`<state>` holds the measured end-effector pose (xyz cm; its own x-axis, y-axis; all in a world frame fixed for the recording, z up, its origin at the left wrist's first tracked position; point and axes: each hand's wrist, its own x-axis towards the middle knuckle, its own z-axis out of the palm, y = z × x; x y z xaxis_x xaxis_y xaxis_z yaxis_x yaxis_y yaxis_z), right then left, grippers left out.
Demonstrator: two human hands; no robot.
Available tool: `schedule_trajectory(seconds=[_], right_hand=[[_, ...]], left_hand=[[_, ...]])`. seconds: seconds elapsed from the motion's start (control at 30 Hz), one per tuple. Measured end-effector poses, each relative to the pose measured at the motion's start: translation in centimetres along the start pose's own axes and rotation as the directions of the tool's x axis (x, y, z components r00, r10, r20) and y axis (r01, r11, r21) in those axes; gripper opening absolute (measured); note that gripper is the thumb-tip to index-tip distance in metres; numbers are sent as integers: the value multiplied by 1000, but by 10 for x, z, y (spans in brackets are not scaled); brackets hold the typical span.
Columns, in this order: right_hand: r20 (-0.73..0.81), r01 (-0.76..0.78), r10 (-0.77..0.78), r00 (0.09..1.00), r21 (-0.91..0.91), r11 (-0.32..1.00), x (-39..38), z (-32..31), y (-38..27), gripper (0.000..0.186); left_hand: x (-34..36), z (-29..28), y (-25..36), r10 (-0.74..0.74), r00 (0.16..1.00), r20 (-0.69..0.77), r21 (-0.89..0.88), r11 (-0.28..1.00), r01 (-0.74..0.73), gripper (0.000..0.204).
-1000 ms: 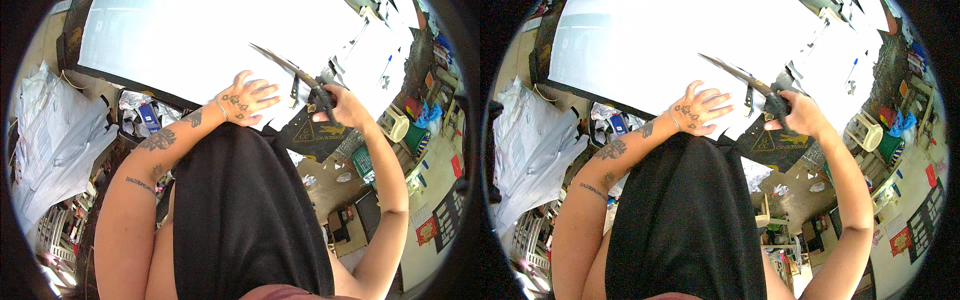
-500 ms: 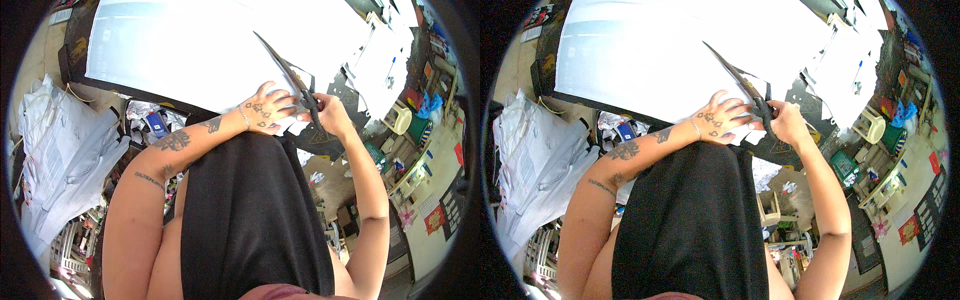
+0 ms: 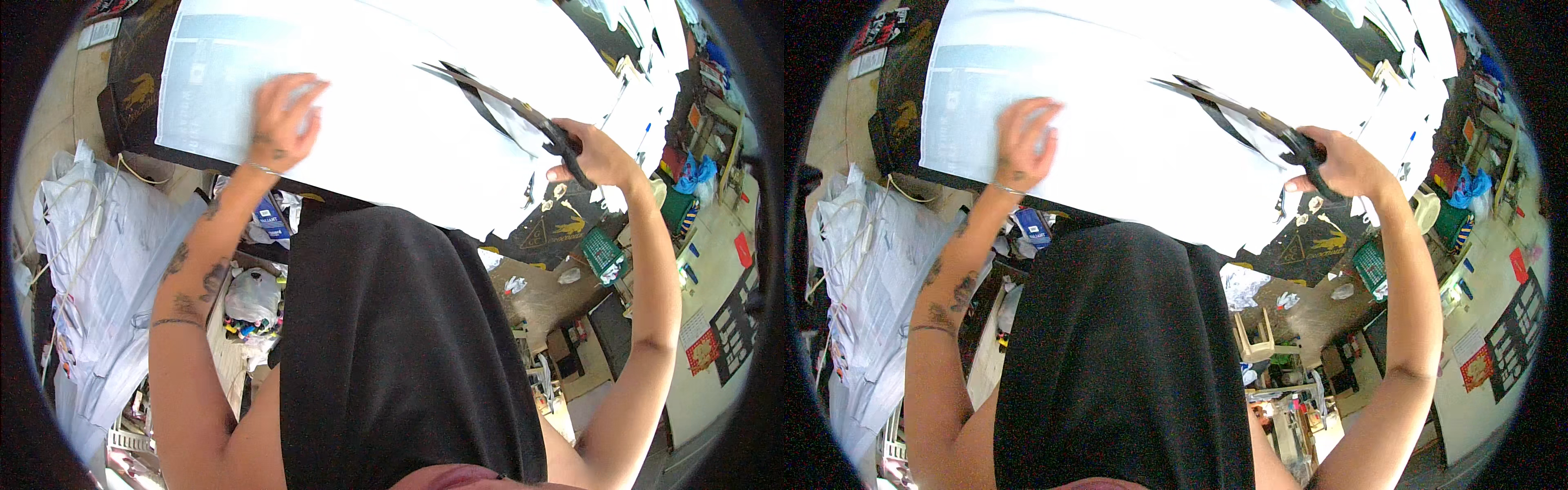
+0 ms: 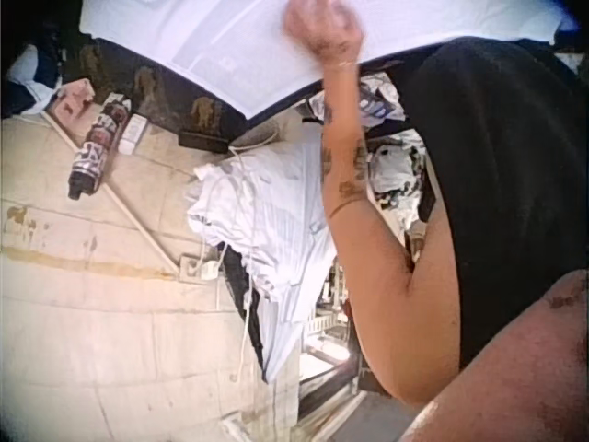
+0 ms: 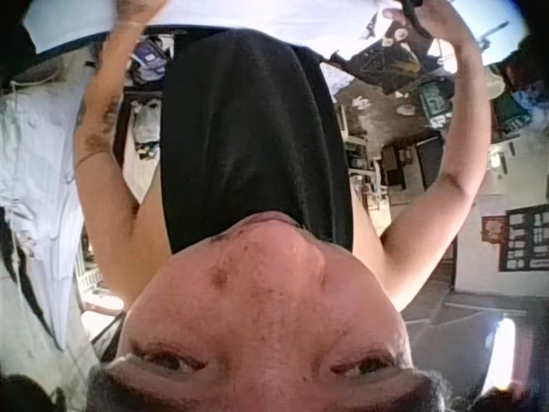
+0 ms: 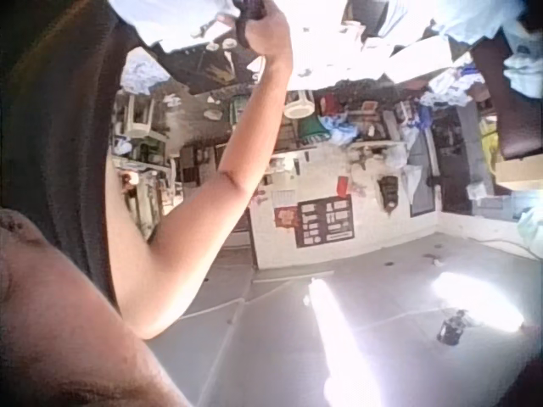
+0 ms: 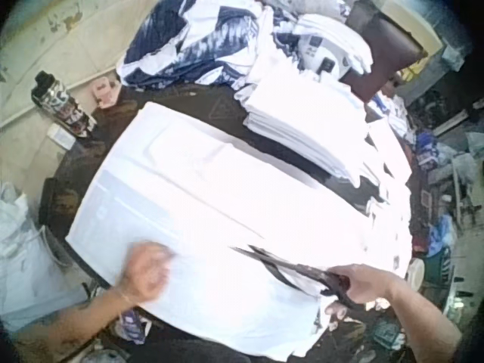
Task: The person uses shears to cut a blue and white patterned t-shirt into a rectangular piece of fabric. They then fold the cut fabric and place it on a stack of similar pieces. The person repeats this process with additional t-shirts, cutting and folding each piece before stacking them.
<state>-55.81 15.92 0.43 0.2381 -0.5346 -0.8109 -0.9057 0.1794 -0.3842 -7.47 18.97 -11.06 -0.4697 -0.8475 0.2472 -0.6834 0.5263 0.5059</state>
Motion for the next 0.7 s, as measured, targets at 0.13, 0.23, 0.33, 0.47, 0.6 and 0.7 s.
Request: schedule_trajectory(seconds=[0.13, 0.23, 0.33, 0.47, 0.6, 0.7], right_hand=[[11, 101, -101, 995, -24, 995, 43, 0, -23, 89], [-7, -143, 144, 990, -146, 979, 54, -2, -46, 84], [91, -156, 157, 983, -24, 987, 57, 0, -70, 87], [116, -43, 39, 992, 30, 999, 73, 1, -98, 95], [93, -94, 90, 992, 36, 995, 87, 1, -123, 92], [-10, 157, -157, 988, 25, 987, 95, 4, -143, 86]], left_hand=[[-34, -31, -52, -62, 974, 218, 274, 962, 0, 53], [-45, -28, -59, -93, 960, 263, 282, 959, 15, 57], [-46, -25, -60, -67, 979, 195, 236, 972, 20, 58], [-44, -27, -63, -39, 979, 200, 221, 975, -7, 63], [-45, -27, -64, -73, 973, 220, 207, 978, 26, 66], [-45, -25, -65, -85, 973, 213, 211, 977, 39, 66]])
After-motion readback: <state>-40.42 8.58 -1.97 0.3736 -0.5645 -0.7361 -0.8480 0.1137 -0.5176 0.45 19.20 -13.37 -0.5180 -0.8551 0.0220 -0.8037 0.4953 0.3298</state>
